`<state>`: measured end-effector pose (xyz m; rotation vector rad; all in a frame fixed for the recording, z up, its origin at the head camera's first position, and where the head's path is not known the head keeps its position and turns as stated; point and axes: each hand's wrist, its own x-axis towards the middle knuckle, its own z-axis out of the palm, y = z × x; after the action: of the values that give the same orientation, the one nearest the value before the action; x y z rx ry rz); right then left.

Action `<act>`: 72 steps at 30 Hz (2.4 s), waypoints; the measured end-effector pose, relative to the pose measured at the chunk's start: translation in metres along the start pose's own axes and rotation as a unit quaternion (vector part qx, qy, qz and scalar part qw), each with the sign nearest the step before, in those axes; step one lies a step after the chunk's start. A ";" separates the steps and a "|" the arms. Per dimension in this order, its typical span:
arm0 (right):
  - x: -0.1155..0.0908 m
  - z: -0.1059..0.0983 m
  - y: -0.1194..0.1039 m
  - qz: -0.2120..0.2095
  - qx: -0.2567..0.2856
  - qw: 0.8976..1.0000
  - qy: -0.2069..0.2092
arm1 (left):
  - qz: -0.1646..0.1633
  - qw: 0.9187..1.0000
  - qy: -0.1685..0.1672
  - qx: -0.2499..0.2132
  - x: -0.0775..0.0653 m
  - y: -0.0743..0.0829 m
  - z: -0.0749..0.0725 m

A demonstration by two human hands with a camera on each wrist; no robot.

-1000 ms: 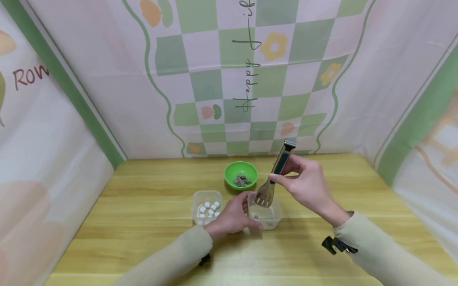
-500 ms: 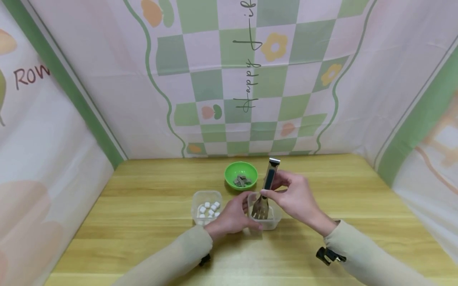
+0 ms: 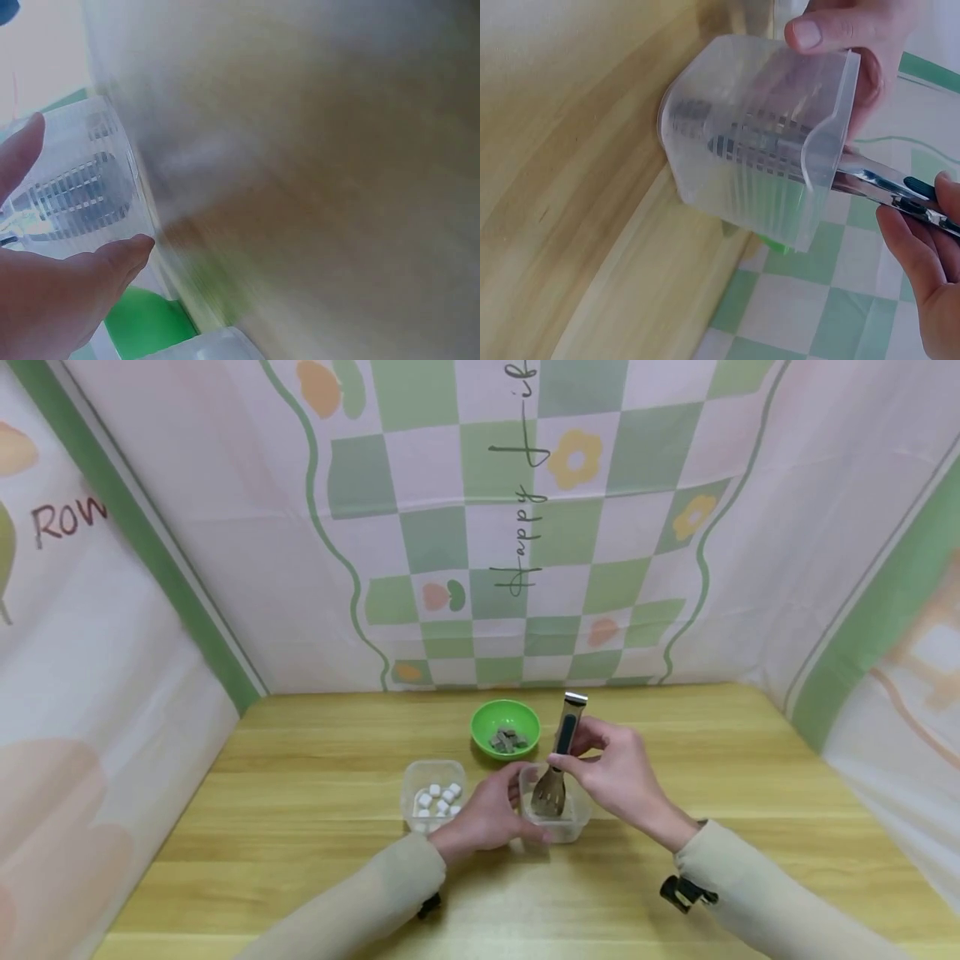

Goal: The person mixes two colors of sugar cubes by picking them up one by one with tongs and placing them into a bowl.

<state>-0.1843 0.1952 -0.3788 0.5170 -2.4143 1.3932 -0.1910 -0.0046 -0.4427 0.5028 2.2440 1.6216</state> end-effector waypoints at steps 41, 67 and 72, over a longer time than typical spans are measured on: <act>0.038 -0.035 -0.029 -0.084 -0.003 0.992 0.099 | -0.010 1.000 -0.004 -0.013 0.000 0.000 -0.001; 0.095 -0.001 -0.008 -0.025 -0.028 0.995 0.090 | 0.003 1.000 -0.008 -0.013 0.002 -0.003 -0.001; 0.097 0.002 -0.004 -0.015 -0.026 0.996 0.086 | 0.002 1.000 -0.005 -0.008 0.003 -0.003 -0.001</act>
<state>-0.2688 0.1768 -0.3346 0.4008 -2.2900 1.3035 -0.1940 -0.0052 -0.4454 0.5097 2.2232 1.6328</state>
